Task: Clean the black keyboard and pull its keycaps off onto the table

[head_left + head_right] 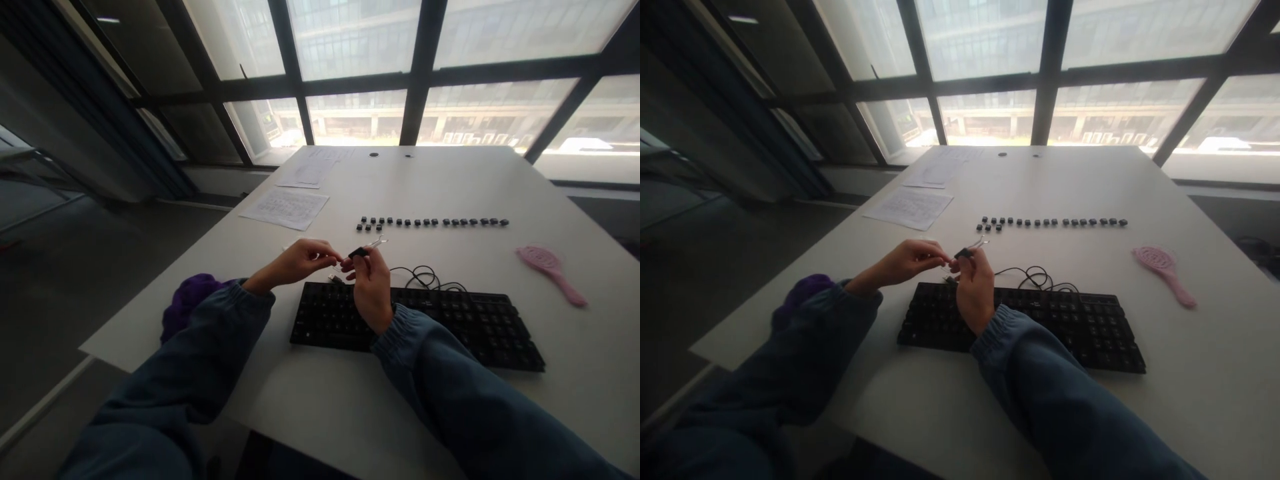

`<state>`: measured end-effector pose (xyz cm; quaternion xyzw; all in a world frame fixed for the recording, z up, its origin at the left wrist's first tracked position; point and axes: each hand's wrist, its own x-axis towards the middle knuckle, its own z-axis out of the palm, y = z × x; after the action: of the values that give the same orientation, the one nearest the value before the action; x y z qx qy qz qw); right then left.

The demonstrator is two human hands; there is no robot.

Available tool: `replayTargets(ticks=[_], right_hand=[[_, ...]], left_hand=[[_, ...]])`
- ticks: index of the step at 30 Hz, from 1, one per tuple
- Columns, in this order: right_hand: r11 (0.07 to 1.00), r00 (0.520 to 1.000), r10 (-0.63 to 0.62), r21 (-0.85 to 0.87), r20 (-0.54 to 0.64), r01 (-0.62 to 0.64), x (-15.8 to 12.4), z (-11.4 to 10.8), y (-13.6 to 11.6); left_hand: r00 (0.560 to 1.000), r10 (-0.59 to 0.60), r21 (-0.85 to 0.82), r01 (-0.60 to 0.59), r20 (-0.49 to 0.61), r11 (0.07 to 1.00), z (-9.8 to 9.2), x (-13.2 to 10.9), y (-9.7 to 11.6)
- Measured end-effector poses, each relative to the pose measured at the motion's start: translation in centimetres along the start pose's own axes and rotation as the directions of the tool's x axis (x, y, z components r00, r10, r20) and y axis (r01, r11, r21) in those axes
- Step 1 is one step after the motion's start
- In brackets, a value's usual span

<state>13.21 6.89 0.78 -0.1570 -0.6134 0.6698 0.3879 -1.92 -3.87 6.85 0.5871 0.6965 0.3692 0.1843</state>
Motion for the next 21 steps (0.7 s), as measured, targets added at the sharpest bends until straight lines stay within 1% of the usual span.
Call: replayTargets(ticks=[2, 7, 9, 12, 18, 21], right_hand=[[1.0, 0.999, 0.025, 0.007, 0.032, -0.026, 0.1, -0.2, 0.1], [0.999, 0.996, 0.048, 0.015, 0.072, -0.05, 0.1, -0.4, 0.6], [0.999, 0.994, 0.052, 0.006, 0.098, -0.053, 0.0, -0.4, 0.8], [0.999, 0.984, 0.05, -0.015, 0.172, -0.048, -0.1, -0.5, 1.0], [0.995, 0.967, -0.001, -0.091, 0.254, 0.025, -0.3, -0.6, 1.1], [0.989, 0.955, -0.003, -0.138, 0.297, 0.046, -0.5, -0.7, 1.1]], left_hand=[[1.0, 0.012, -0.014, -0.013, -0.019, 1.0, 0.5, -0.7, -0.8], [1.0, 0.015, -0.11, -0.012, 0.026, 0.994, 1.1, -1.6, -2.2], [0.999, 0.012, -0.15, -0.007, 0.034, 0.989, 1.2, -2.0, -2.2], [0.998, 0.022, -0.169, -0.011, 0.058, 0.986, 1.2, -2.6, -2.1], [0.998, 0.039, -0.1, -0.035, 0.039, 0.994, 1.5, -3.8, -1.6], [0.998, 0.043, -0.097, -0.038, 0.052, 0.995, 1.6, -4.3, -1.7]])
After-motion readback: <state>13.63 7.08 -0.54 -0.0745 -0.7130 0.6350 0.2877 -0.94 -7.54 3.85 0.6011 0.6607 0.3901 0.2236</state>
